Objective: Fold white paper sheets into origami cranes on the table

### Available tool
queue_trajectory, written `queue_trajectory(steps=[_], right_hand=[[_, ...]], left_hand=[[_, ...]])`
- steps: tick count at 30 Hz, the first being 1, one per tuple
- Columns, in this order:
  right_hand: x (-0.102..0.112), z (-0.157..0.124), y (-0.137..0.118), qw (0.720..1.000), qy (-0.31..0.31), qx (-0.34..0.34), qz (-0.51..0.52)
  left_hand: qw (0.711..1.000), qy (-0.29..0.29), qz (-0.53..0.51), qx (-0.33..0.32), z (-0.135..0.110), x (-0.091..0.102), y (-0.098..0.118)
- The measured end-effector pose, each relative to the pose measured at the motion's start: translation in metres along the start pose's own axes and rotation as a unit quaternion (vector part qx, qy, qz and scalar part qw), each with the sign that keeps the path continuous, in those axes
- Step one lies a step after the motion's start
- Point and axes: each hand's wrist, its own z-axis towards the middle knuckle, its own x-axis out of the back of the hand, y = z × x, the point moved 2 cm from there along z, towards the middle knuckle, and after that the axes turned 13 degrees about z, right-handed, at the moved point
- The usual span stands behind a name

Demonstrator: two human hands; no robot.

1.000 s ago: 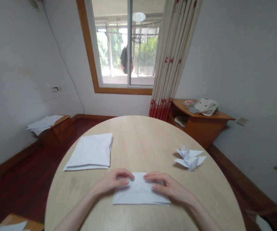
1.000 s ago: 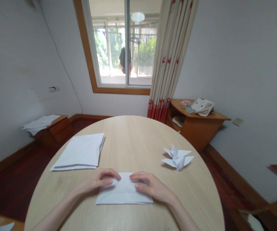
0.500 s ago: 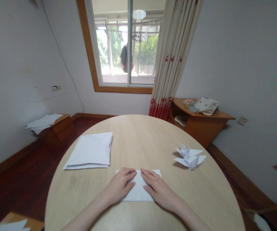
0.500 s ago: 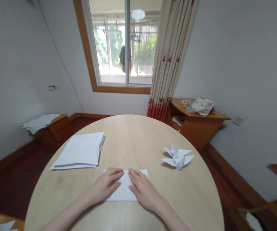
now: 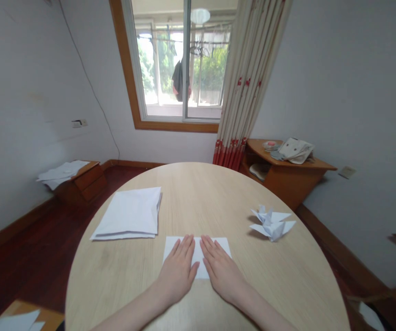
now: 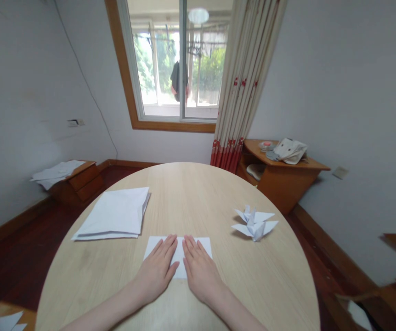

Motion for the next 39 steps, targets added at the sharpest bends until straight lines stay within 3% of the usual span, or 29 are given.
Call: queue_trajectory(steps=[10,20,26,33,39], right_hand=[[0.003,-0.001,0.003,1.000,0.001,0.006,-0.019],[0.001,-0.002,0.008,0.998,0.037,-0.022,-0.047],[0.012,-0.004,0.015,0.998,0.020,-0.048,-0.039],[0.009,-0.005,0.029,0.998,0.029,-0.051,-0.037],[0.013,-0.005,0.032,0.998,0.000,-0.050,-0.040]], left_hand=[[0.999,-0.003,0.008,-0.051,-0.003,0.005,-0.014],[1.000,-0.020,0.007,0.012,-0.002,0.002,-0.016],[0.999,-0.043,-0.005,0.018,-0.001,0.005,-0.017],[0.999,-0.026,-0.005,0.034,-0.002,0.000,-0.018],[0.998,-0.050,-0.019,0.021,-0.002,0.004,-0.023]])
